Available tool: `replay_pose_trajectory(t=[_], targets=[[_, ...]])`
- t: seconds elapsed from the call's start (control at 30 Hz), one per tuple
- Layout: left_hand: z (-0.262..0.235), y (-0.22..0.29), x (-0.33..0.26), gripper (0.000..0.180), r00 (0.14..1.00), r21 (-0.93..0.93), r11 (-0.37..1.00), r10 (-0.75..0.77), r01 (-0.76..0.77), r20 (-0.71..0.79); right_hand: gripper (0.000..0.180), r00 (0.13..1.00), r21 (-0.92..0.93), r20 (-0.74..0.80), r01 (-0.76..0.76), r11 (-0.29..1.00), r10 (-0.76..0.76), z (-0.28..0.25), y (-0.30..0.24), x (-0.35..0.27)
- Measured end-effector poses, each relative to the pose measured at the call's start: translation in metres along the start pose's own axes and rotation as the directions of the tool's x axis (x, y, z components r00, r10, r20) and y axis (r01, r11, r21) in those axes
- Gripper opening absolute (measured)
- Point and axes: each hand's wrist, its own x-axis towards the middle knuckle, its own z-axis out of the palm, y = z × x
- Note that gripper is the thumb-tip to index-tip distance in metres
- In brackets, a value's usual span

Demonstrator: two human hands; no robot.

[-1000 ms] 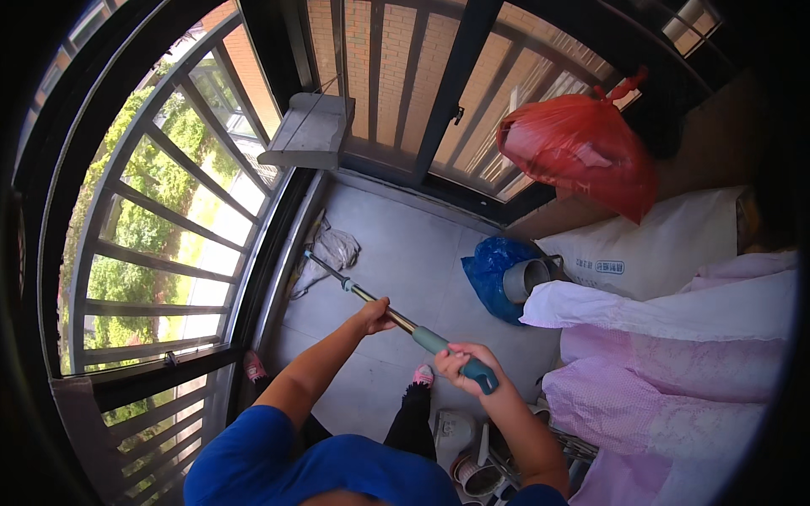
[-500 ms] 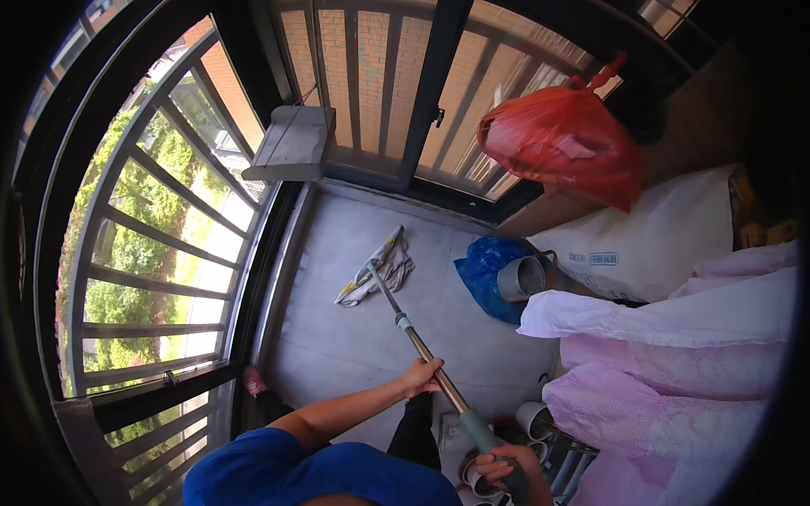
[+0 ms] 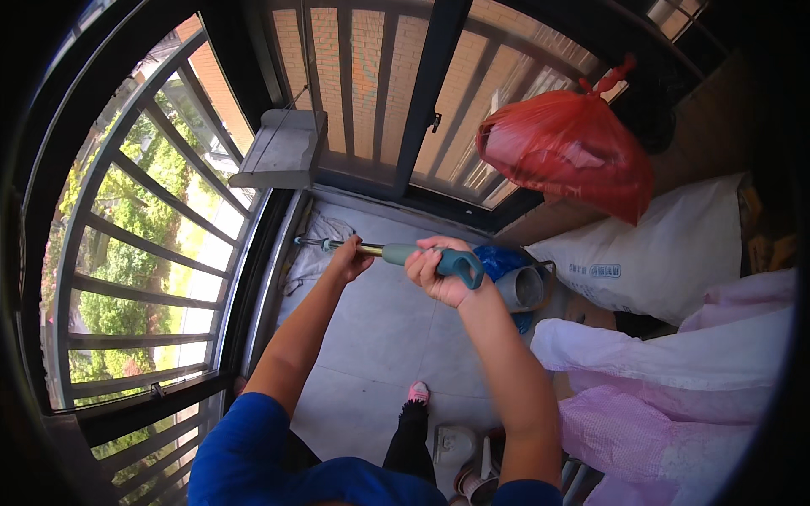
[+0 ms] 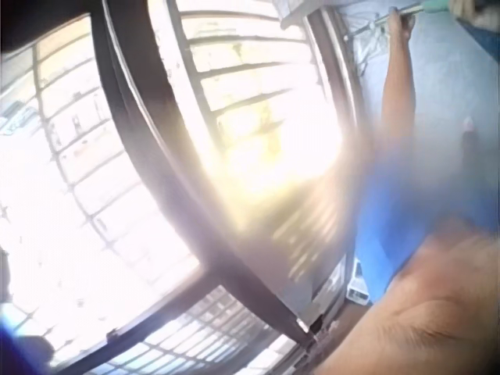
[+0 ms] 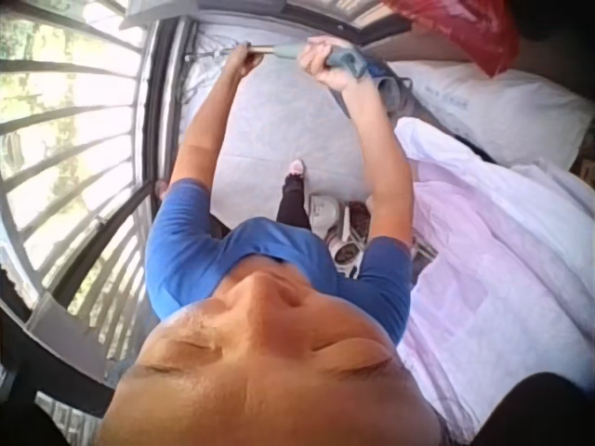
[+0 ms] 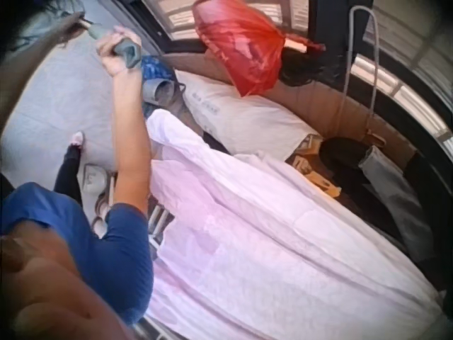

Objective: The person mops the tiled floor of a balcony using a flat mop. They move the mop back and forth across the floor, navigating around several potted plants, a washing machine, and a plastic bag. The person systematically covers the floor area, moving from the center towards the edges and corners.

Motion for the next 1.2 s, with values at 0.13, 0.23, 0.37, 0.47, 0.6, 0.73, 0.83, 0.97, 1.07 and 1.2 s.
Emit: replay_pose_trajectory(t=[0.13, 0.23, 0.37, 0.47, 0.6, 0.73, 0.83, 0.97, 1.07, 1.2], targets=[[0.009, -0.039, 0.013, 0.018, 0.989, 0.132, 0.980, -0.147, 0.148, -0.022, 0.015, 0.992, 0.243, 0.039, 0.110, 0.964, -0.123, -0.043, -0.009, -0.023], [0.012, -0.084, 0.009, 0.020, 0.969, 0.259, 0.934, -0.239, 0.245, -0.054, 0.016, 0.974, 0.433, 0.066, 0.169, 0.886, -0.218, -0.105, -0.003, -0.048], [0.007, -0.147, -0.015, 0.024, 0.955, 0.407, 0.864, -0.264, 0.295, -0.133, 0.014, 0.937, 0.621, 0.098, 0.206, 0.756, -0.336, -0.188, 0.024, -0.075], [0.011, -0.184, -0.049, 0.026, 0.929, 0.495, 0.786, -0.333, 0.369, -0.164, 0.012, 0.911, 0.730, 0.110, 0.198, 0.654, -0.398, -0.242, 0.059, -0.093], [0.017, -0.233, -0.091, 0.027, 0.901, 0.636, 0.653, -0.398, 0.411, -0.174, 0.011, 0.849, 0.837, 0.143, 0.169, 0.520, -0.508, -0.307, 0.124, -0.113], [0.000, -0.273, -0.127, 0.030, 0.843, 0.738, 0.495, -0.504, 0.458, -0.186, 0.013, 0.767, 0.926, 0.198, 0.057, 0.373, -0.610, -0.348, 0.202, -0.105], [-0.016, -0.298, -0.156, 0.027, 0.829, 0.815, 0.392, -0.529, 0.427, -0.180, 0.014, 0.730, 0.925, 0.290, -0.047, 0.378, -0.619, -0.362, 0.246, -0.100], [-0.038, -0.311, -0.217, 0.026, 0.727, 0.854, 0.249, -0.658, 0.457, -0.197, 0.013, 0.722, 0.833, 0.204, 0.226, 0.504, -0.661, -0.462, 0.319, -0.096], [-0.088, -0.322, -0.263, 0.025, 0.691, 0.871, 0.174, -0.686, 0.459, -0.227, 0.013, 0.734, 0.642, -0.077, 0.554, 0.530, -0.675, -0.467, 0.388, -0.092], [-0.130, -0.318, -0.334, 0.025, 0.692, 0.895, 0.126, -0.683, 0.429, -0.235, 0.014, 0.568, -0.241, -0.512, 0.626, 0.742, -0.645, -0.421, 0.456, -0.099]])
